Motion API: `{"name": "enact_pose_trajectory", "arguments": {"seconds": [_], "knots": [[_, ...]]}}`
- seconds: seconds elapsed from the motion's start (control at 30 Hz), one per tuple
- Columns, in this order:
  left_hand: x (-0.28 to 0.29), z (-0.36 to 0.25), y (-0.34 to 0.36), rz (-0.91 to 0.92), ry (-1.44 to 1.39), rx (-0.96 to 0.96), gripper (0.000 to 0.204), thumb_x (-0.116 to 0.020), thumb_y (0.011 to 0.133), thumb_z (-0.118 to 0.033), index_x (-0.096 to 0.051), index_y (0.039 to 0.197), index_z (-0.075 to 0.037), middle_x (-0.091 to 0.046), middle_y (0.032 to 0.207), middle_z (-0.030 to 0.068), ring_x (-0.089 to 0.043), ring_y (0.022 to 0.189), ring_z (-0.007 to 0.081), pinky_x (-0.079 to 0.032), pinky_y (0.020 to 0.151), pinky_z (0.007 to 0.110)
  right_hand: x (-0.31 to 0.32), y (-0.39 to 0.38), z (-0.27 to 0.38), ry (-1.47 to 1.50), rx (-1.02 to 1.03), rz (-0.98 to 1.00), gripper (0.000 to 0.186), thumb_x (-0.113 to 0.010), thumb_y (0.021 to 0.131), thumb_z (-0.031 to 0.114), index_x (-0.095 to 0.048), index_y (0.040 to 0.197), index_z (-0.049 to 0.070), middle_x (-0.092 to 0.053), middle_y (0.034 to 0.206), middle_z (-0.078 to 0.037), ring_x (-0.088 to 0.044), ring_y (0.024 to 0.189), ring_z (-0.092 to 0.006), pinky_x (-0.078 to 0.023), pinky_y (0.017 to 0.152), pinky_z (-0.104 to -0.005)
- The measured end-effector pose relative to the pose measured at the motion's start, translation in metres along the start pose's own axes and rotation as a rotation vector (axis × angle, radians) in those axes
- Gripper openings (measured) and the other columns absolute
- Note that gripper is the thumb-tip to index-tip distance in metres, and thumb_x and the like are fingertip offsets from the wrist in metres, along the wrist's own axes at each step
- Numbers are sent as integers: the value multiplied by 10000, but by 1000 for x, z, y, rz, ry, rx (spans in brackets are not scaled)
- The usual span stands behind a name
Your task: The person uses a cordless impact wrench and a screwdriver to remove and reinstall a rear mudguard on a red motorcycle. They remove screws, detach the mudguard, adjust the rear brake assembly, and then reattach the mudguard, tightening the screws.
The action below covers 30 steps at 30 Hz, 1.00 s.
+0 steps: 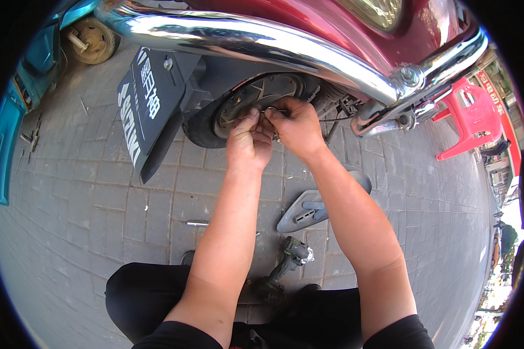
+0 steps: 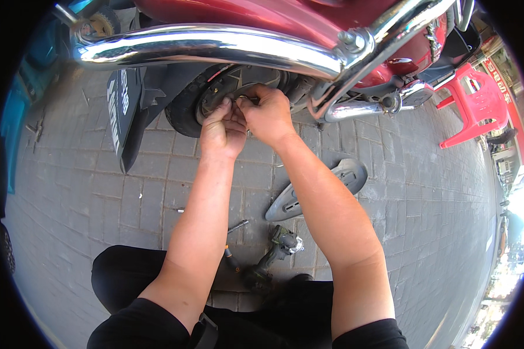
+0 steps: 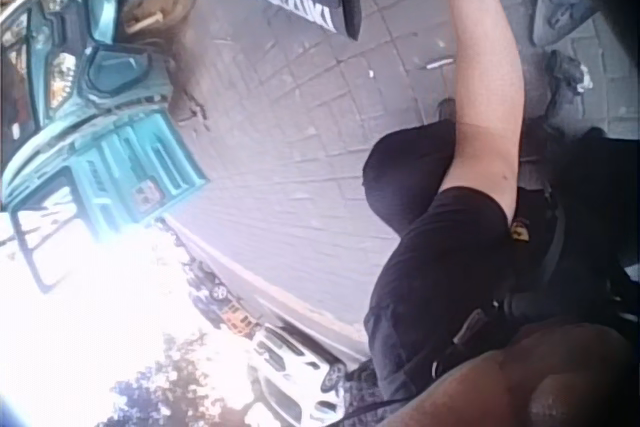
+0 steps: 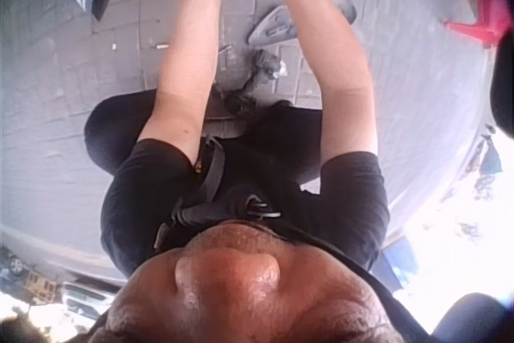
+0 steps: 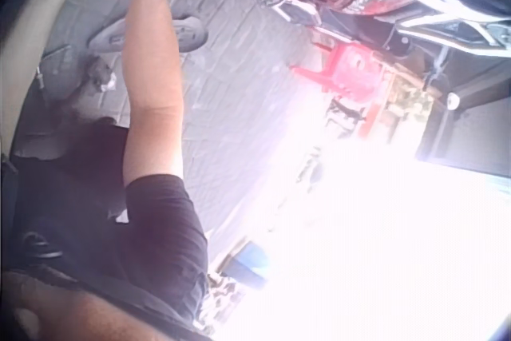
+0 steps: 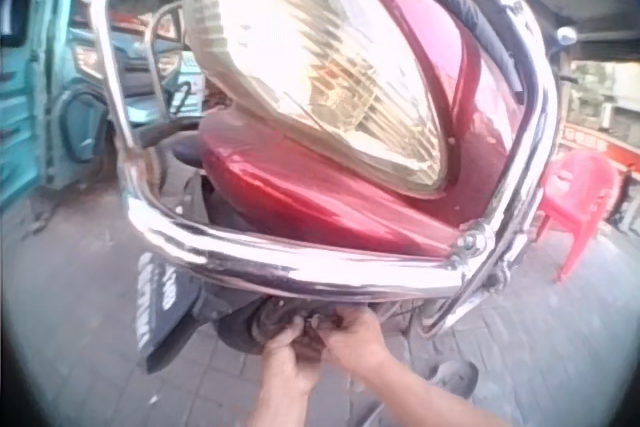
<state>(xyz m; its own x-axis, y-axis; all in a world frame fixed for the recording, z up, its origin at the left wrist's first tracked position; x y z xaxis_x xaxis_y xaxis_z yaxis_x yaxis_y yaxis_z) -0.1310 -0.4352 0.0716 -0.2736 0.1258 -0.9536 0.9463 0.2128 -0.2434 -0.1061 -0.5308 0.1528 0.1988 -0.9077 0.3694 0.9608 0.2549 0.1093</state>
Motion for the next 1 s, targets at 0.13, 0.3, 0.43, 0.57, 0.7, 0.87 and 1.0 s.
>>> {"name": "enact_pose_trajectory", "arguments": {"seconds": [0.13, 0.3, 0.43, 0.57, 0.7, 0.87, 1.0], "knots": [[-7, 8, 22, 46, -211, 67, 233, -492, 1006, -238, -605, 1106, -61, -674, 1026, 60, -629, 950, 202, -498, 908, 360, -11, 17, 15, -263, 80, -40, 198, -659, 800, 127, -712, 952, 12, -705, 927, -206, -685, 807, -314, -525, 776, -385], [-2, 9, 39, 56, -310, 156, 209, -476, 1016, -243, -607, 1060, -85, -647, 930, 37, -608, 886, 174, -500, 872, 342, -17, 29, 26, -450, 149, 38, 271, -644, 816, 164, -694, 1040, 18, -688, 997, -224, -651, 974, -354, -501, 852, -413], [-9, 6, 40, 271, -437, 189, 223, -461, 1023, -251, -612, 1051, -89, -647, 936, 31, -606, 892, 177, -498, 874, 346, -23, 34, 26, -536, 113, 17, 308, -637, 838, 215, -682, 1069, 18, -676, 1052, -219, -630, 1016, -369, -491, 868, -434], [-9, 6, 43, 61, -412, 143, 239, -451, 1025, -257, -616, 1075, -92, -643, 973, 24, -599, 940, 179, -489, 901, 370, -29, 33, 28, -567, 140, 10, 303, -630, 843, 220, -685, 1073, 30, -677, 1066, -205, -626, 1028, -367, -486, 875, -437], [-21, -2, 33, 92, -444, 154, 300, -436, 1020, -260, -596, 1196, -76, -629, 1186, 82, -569, 1127, 222, -459, 992, 398, -35, 28, 42, -600, 411, -29, 280, -616, 837, 213, -701, 1056, 60, -685, 1062, -182, -631, 1027, -352, -489, 881, -436], [-18, -9, 29, -77, -180, 168, 403, -382, 1033, -303, -522, 1317, -56, -547, 1353, 130, -497, 1268, 258, -389, 1078, 449, -42, 35, 31, -638, 265, 9, 320, -667, 727, 205, -689, 1016, 70, -669, 1073, -166, -610, 1062, -348, -481, 904, -456], [-6, -10, 36, -129, -176, 162, 377, -370, 1049, -205, -468, 1368, -30, -514, 1383, 137, -475, 1295, 242, -353, 1104, 403, -43, 32, 36, -609, 325, -105, 278, -649, 757, 207, -699, 1004, 89, -671, 1077, -148, -600, 1070, -329, -464, 917, -427]]}}
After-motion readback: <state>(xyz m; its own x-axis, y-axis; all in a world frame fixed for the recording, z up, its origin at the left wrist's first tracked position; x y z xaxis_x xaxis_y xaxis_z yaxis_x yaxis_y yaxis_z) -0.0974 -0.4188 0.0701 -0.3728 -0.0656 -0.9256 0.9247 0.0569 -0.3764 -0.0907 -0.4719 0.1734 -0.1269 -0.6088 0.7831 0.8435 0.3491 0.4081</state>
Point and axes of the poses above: each hand's wrist, its own y-axis towards the middle knuckle, its own x-axis out of the back of the hand, z = x × y, the point moved 5 cm from there along y, towards the middle knuckle
